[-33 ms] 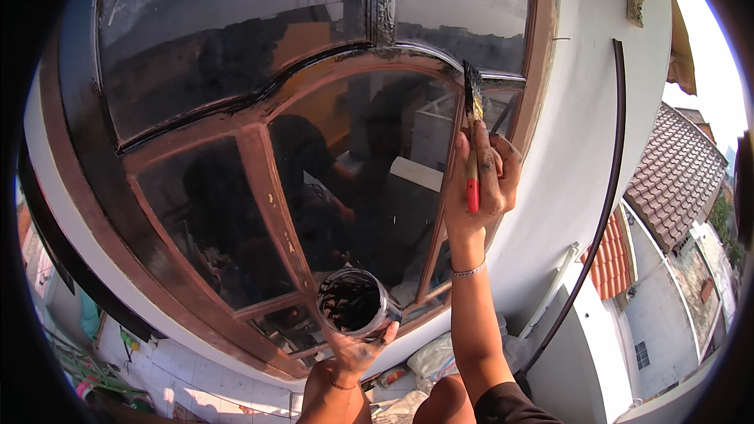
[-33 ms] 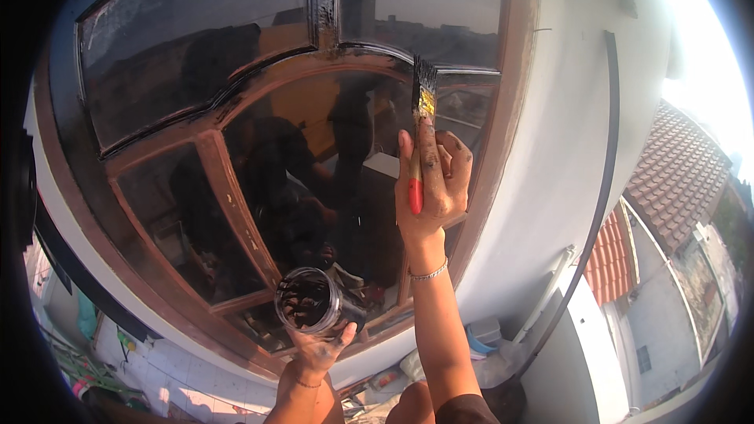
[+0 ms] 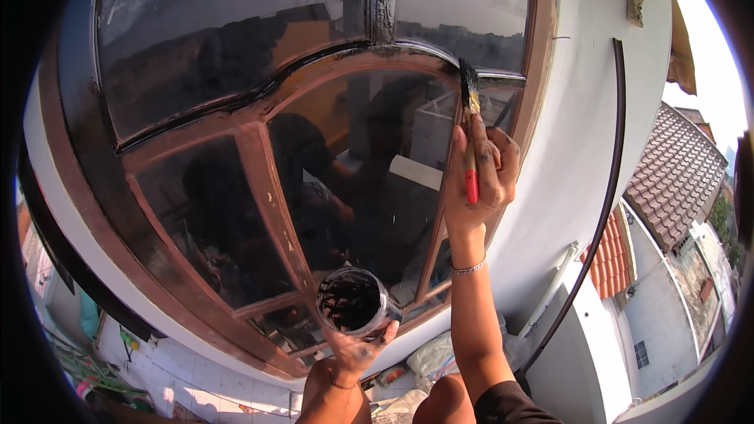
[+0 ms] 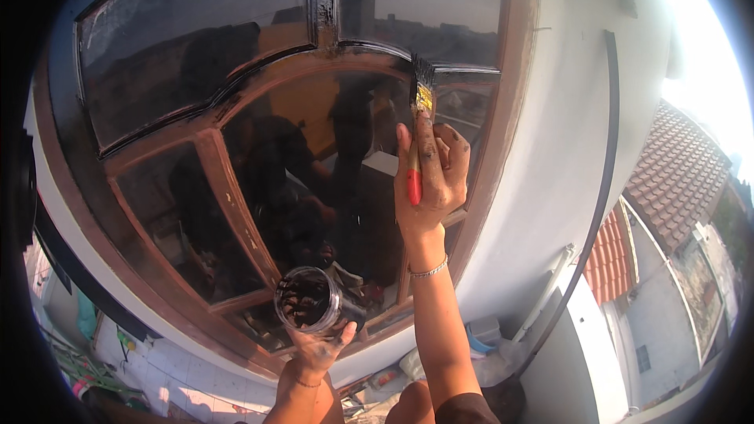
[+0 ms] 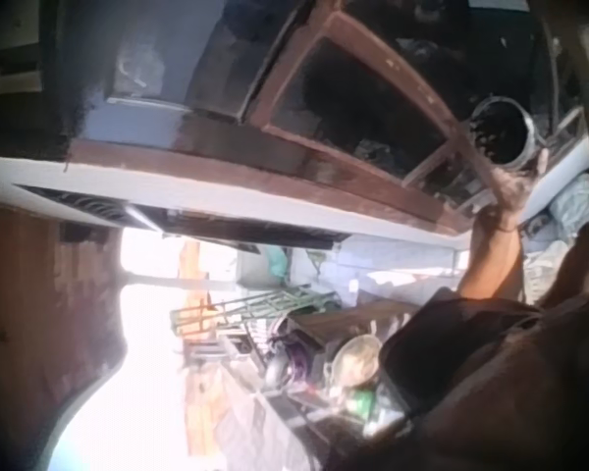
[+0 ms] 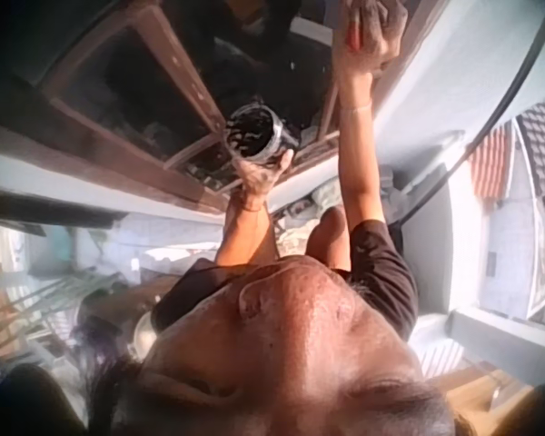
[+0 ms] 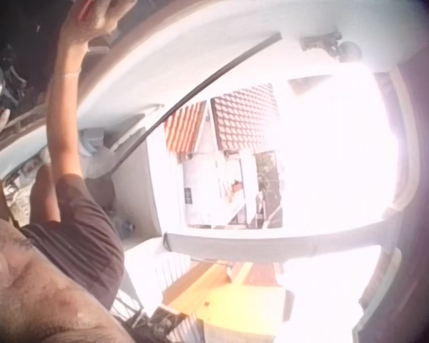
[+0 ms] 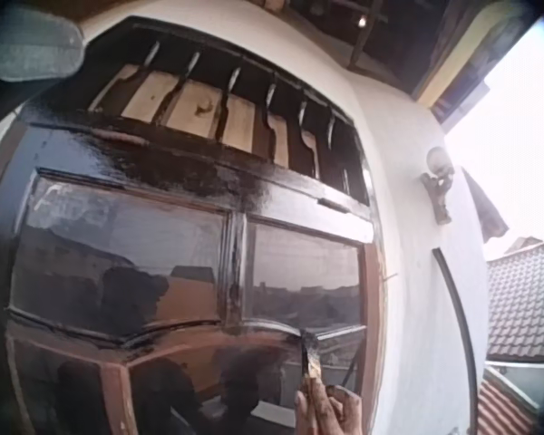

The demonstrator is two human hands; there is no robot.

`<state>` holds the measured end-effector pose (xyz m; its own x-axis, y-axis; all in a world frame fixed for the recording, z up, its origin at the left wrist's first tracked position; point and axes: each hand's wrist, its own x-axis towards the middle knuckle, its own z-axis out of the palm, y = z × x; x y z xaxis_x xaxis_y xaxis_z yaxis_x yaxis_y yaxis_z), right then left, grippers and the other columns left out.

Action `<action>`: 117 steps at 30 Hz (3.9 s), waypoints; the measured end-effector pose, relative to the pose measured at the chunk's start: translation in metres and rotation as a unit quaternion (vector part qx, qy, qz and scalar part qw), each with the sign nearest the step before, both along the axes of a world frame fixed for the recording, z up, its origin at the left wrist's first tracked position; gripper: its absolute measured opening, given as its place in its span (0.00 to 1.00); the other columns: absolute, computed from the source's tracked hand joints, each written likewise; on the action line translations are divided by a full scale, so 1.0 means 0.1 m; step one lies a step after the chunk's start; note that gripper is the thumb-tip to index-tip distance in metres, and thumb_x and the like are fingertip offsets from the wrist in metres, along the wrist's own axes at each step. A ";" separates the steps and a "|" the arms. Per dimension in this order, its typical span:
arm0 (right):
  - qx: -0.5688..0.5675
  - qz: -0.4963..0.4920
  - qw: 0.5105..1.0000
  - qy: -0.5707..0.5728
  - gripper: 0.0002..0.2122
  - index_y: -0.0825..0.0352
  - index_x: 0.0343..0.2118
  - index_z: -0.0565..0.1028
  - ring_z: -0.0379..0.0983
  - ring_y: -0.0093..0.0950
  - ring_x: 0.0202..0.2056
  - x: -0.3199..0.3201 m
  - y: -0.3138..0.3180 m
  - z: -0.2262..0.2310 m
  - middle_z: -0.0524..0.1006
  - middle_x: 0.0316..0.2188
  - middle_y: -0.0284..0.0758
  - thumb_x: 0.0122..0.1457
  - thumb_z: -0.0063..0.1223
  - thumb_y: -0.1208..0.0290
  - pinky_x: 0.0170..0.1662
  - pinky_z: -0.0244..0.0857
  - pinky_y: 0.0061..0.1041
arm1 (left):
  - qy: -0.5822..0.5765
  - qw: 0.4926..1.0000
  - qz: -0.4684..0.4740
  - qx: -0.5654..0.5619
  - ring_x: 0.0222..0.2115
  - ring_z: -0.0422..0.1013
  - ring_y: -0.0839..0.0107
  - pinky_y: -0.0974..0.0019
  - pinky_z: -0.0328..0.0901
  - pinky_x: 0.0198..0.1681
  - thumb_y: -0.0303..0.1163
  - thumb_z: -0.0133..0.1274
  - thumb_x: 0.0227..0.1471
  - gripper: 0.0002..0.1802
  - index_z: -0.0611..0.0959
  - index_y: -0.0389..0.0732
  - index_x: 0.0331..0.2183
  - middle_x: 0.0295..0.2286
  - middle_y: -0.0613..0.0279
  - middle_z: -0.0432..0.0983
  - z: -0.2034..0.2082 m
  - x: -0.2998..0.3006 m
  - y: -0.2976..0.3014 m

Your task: The person paints the wooden frame of a window with black paint using a brush. They repeatedly dip the brush into a paint can and apply the paint to the frame sections.

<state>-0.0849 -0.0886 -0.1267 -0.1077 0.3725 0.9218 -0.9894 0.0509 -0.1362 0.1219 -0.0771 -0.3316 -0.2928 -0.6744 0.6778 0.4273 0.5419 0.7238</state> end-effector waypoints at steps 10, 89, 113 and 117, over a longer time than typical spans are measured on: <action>0.019 0.020 0.999 0.016 0.17 0.63 0.45 0.84 0.83 0.27 0.34 -0.07 0.10 0.09 0.77 0.38 0.33 0.51 0.73 0.75 0.35 0.80 0.25 | -0.007 1.000 0.015 -0.013 0.49 0.71 0.66 0.61 0.70 0.56 0.24 0.74 0.41 0.51 0.60 0.36 0.60 0.50 0.55 0.71 -0.05 -0.07 -0.04; 0.025 0.092 0.995 -0.002 0.09 0.70 0.39 0.84 0.80 0.28 0.30 0.24 0.27 0.30 0.77 0.34 0.36 0.55 0.69 0.77 0.33 0.72 0.22 | -0.065 0.995 0.027 0.072 0.54 0.66 0.62 0.57 0.61 0.61 0.35 0.77 0.34 0.62 0.55 0.31 0.62 0.54 0.50 0.65 -0.06 -0.15 0.07; -0.122 0.602 0.757 -0.222 0.17 0.75 0.48 0.74 0.83 0.30 0.36 0.25 0.26 0.38 0.81 0.38 0.40 0.67 0.57 0.64 0.39 0.78 0.17 | -0.034 0.995 0.022 0.090 0.46 0.72 0.66 0.62 0.68 0.55 0.29 0.77 0.33 0.51 0.65 0.31 0.56 0.47 0.53 0.73 0.06 -0.11 0.05; -0.157 0.644 0.702 -0.260 0.18 0.76 0.45 0.73 0.83 0.33 0.36 0.14 0.04 0.36 0.80 0.38 0.43 0.67 0.57 0.61 0.40 0.78 0.18 | -0.090 0.994 0.067 0.000 0.49 0.69 0.63 0.59 0.64 0.59 0.30 0.77 0.32 0.57 0.61 0.32 0.60 0.50 0.52 0.70 0.03 -0.11 0.01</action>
<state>-0.0711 -0.0845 -0.0906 -0.8333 -0.1664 0.5272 0.0010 -0.9541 -0.2996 0.1108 -0.0759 -0.3284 -0.3169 -0.7156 0.6225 0.2138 0.5856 0.7819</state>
